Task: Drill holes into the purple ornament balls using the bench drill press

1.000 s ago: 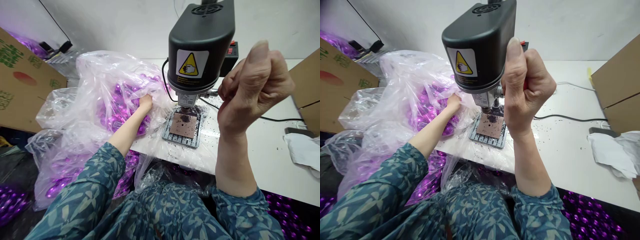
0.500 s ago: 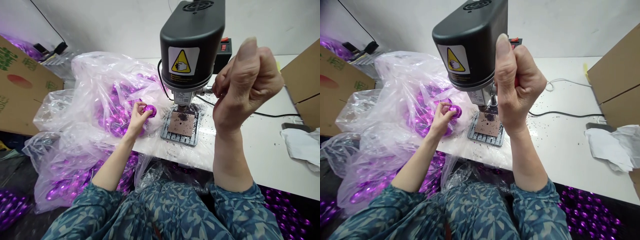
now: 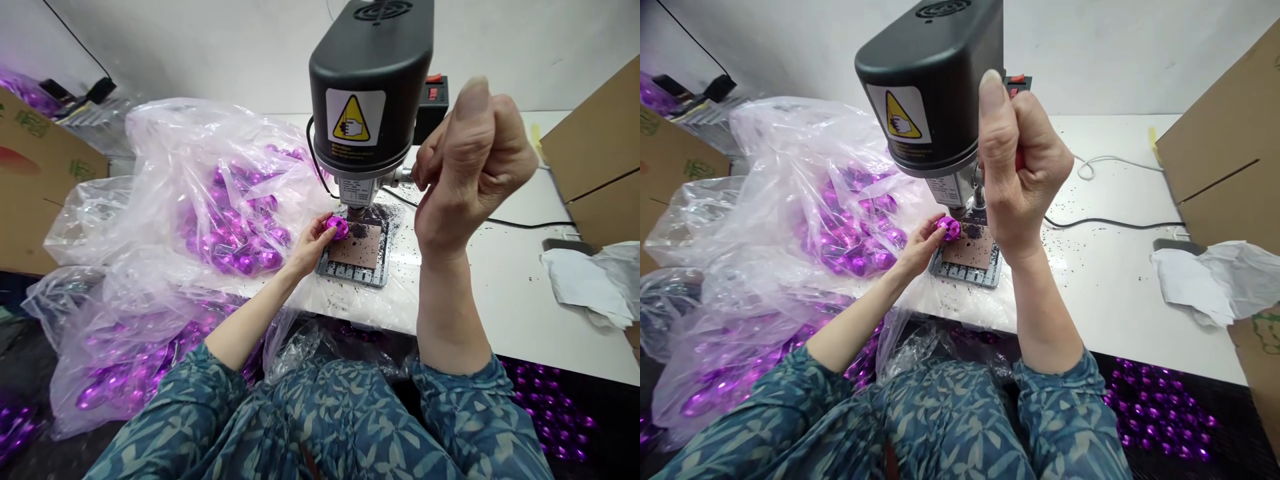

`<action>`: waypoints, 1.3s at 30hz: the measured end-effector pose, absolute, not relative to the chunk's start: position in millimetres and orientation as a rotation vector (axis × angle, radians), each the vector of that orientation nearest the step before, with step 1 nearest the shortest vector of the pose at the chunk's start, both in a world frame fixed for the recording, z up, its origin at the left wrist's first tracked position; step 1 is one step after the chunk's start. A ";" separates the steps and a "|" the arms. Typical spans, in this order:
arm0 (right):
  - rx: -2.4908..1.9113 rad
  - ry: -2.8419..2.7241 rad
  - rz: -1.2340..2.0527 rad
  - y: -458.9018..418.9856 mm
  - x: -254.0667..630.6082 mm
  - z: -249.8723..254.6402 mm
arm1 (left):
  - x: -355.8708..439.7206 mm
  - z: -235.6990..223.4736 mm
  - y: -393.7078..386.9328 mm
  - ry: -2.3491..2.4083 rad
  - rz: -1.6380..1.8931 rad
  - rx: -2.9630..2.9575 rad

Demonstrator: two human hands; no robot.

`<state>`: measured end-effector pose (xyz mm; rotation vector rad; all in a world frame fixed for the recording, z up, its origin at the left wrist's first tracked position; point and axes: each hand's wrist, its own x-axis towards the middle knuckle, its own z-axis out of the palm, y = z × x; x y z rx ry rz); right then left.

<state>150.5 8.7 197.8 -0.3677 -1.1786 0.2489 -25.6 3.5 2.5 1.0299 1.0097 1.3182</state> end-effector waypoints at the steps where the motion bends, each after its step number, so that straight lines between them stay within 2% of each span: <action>1: -0.387 -1.178 0.241 8.8 150.5 197.6 | -24.9 -1.8 6.6 1.019 1.328 1.053; 18: -0.386 -1.182 0.205 7.2 150.1 197.7 | -15.8 -20.8 15.9 1.025 1.253 1.421; 28: -0.403 -1.230 0.179 6.0 152.9 194.0 | 2.2 -10.4 2.0 1.231 1.332 1.824; 34: -0.287 -1.224 0.241 6.1 155.0 190.5 | 14.2 -17.9 -0.7 1.245 1.361 1.796; 39: -0.414 -1.241 0.141 0.9 153.7 178.7 | 13.8 -20.4 -3.0 1.247 1.363 1.713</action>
